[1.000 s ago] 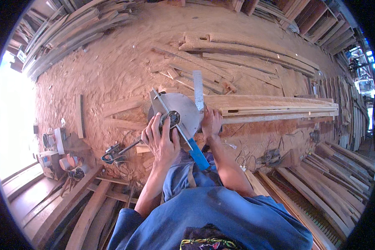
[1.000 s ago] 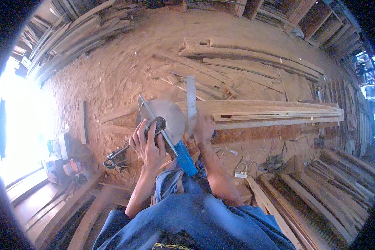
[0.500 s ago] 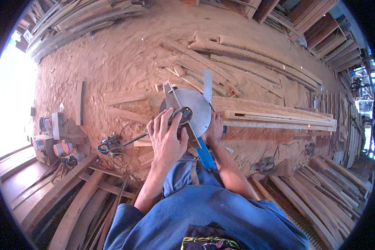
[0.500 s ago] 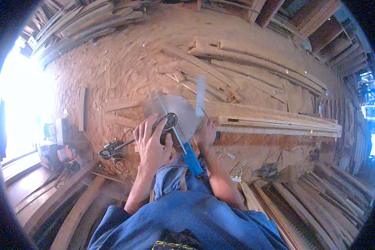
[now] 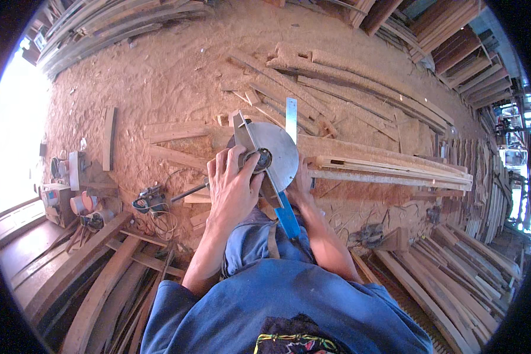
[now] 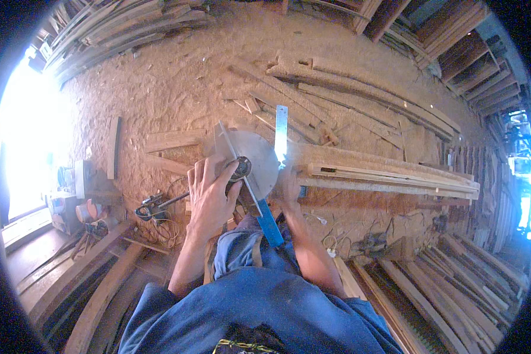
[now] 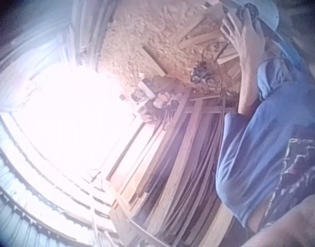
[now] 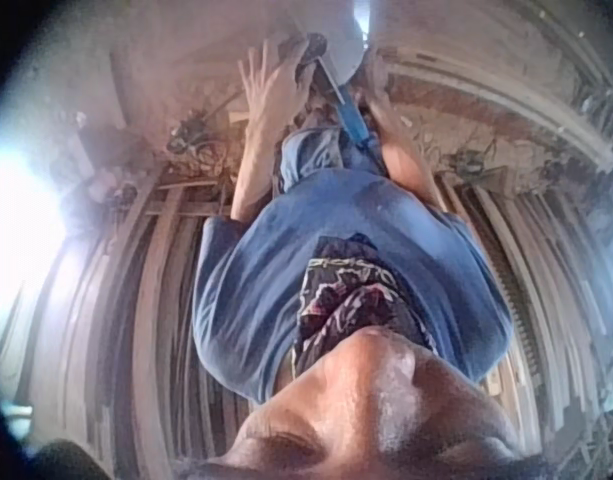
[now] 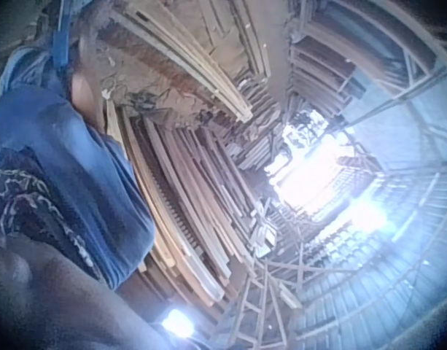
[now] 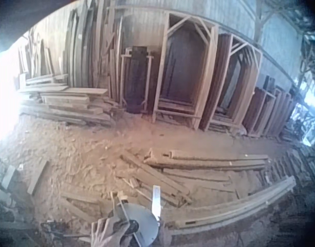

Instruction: The person assembles a circular saw by attaching the blade and guard components using a wrench and a metal ruler. The person tightens the blade, attaches the guard, and adjusts the blade depth using the ruler.

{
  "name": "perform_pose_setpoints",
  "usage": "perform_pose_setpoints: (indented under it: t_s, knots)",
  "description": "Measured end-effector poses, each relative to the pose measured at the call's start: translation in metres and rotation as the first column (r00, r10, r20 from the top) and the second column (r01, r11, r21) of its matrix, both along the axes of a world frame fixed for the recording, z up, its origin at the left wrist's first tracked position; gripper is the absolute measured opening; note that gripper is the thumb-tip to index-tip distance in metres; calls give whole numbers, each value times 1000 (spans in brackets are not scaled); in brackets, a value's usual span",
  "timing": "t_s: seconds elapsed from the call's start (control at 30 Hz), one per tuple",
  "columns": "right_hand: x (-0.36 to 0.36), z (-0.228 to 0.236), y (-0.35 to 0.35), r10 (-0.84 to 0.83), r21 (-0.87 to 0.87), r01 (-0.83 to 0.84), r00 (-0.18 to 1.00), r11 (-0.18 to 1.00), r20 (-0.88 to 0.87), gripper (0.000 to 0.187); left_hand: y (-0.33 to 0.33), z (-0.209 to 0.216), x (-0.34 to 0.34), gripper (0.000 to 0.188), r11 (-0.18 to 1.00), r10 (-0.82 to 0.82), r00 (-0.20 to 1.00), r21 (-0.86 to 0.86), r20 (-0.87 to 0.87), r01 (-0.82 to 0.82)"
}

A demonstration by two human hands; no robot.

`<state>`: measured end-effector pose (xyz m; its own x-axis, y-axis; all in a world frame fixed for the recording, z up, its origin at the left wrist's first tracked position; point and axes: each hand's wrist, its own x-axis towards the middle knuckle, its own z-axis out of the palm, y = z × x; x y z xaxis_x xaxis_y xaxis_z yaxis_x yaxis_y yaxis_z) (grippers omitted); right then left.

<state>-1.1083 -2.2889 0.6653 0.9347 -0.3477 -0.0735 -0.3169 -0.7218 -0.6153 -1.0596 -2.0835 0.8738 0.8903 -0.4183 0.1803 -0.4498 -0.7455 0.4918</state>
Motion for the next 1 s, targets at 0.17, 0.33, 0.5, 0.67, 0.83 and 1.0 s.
perform_pose_setpoints:
  t_s: [0.17,0.33,0.5,0.67,0.83,1.0]
  knots:
    - [-5,-10,-1,111,-254,-96,993,962,47,68,-3,-6,-3,38,998,54,997,-25,50,-53]
    - [-9,-11,2,53,-124,-45,997,991,61,64,-5,-14,-7,30,992,77,992,-107,97,-66]
    - [-9,-7,-3,111,-126,-105,993,986,42,63,-4,-17,-7,31,985,93,977,-161,192,-62]
    - [-11,0,5,11,-54,-19,989,998,-148,71,-1,-8,-4,33,947,106,992,-313,71,-79]
    - [-11,5,2,-28,-51,18,979,999,-204,56,-3,1,12,22,966,113,994,-235,6,-109]
    - [-12,-3,-5,-31,-5,31,961,999,-276,55,0,9,25,14,988,71,995,-134,-72,-80]
